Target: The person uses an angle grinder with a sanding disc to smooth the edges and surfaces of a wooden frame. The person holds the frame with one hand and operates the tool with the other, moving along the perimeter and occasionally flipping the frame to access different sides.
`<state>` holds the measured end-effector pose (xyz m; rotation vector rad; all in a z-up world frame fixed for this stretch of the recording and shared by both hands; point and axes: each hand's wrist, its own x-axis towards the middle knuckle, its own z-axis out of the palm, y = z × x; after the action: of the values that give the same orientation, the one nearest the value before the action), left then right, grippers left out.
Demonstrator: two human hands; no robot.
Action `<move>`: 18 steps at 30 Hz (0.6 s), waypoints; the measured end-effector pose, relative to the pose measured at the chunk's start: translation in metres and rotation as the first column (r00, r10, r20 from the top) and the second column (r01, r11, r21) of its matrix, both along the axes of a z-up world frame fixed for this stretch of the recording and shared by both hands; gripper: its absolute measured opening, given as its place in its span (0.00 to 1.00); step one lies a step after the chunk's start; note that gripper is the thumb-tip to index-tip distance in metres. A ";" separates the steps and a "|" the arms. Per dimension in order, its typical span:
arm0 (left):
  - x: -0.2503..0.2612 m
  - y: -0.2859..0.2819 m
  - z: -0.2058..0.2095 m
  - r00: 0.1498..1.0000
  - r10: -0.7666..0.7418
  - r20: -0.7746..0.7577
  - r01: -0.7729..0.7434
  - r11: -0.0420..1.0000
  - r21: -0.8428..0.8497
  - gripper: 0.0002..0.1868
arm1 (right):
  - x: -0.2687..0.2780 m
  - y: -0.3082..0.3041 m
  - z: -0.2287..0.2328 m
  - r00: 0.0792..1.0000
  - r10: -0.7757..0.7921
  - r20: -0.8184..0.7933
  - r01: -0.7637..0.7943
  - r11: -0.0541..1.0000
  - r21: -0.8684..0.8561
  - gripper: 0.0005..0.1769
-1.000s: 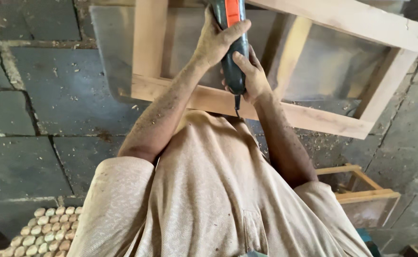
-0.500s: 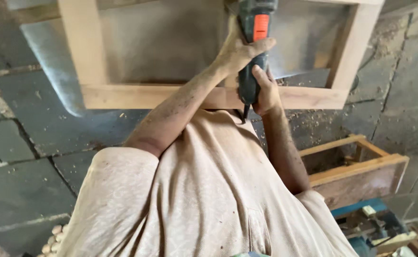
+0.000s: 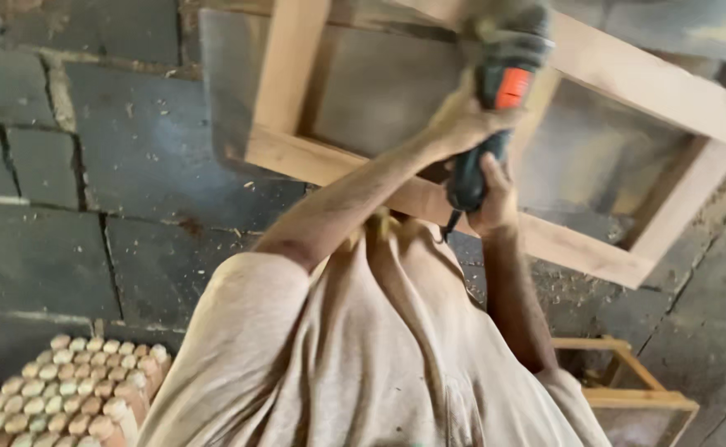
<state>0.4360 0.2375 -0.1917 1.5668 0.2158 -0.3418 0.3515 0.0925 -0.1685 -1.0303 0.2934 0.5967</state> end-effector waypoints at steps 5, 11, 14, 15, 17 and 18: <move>-0.021 0.156 -0.016 0.953 0.302 -0.019 -0.278 0.847 -0.453 0.31 | 0.032 0.131 -0.023 0.978 0.194 -0.080 -0.195 0.981 -0.011 0.37; -0.010 0.225 -0.011 0.939 0.340 0.048 -0.320 0.917 -0.237 0.21 | 0.059 0.196 -0.007 0.956 0.271 -0.110 -0.278 0.960 -0.047 0.37; 0.003 0.192 -0.013 0.945 0.326 0.025 -0.303 0.899 -0.315 0.29 | 0.057 0.175 0.008 0.964 0.235 -0.121 -0.245 0.966 -0.081 0.35; 0.004 0.179 -0.014 0.939 0.341 0.040 -0.308 0.890 -0.337 0.33 | 0.057 0.163 0.012 0.968 0.224 -0.114 -0.234 0.969 -0.078 0.35; 0.008 0.157 -0.014 0.945 0.323 0.061 -0.288 0.903 -0.320 0.38 | 0.055 0.142 0.016 0.976 0.188 -0.108 -0.198 0.976 -0.091 0.33; 0.007 0.146 -0.014 0.953 0.296 0.059 -0.268 0.921 -0.282 0.40 | 0.053 0.132 0.017 0.979 0.167 -0.115 -0.179 0.978 -0.107 0.32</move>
<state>0.4435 0.3837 -0.2055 1.2566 0.3001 -0.0603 0.4043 0.2248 -0.1516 -1.1465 0.3363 0.8011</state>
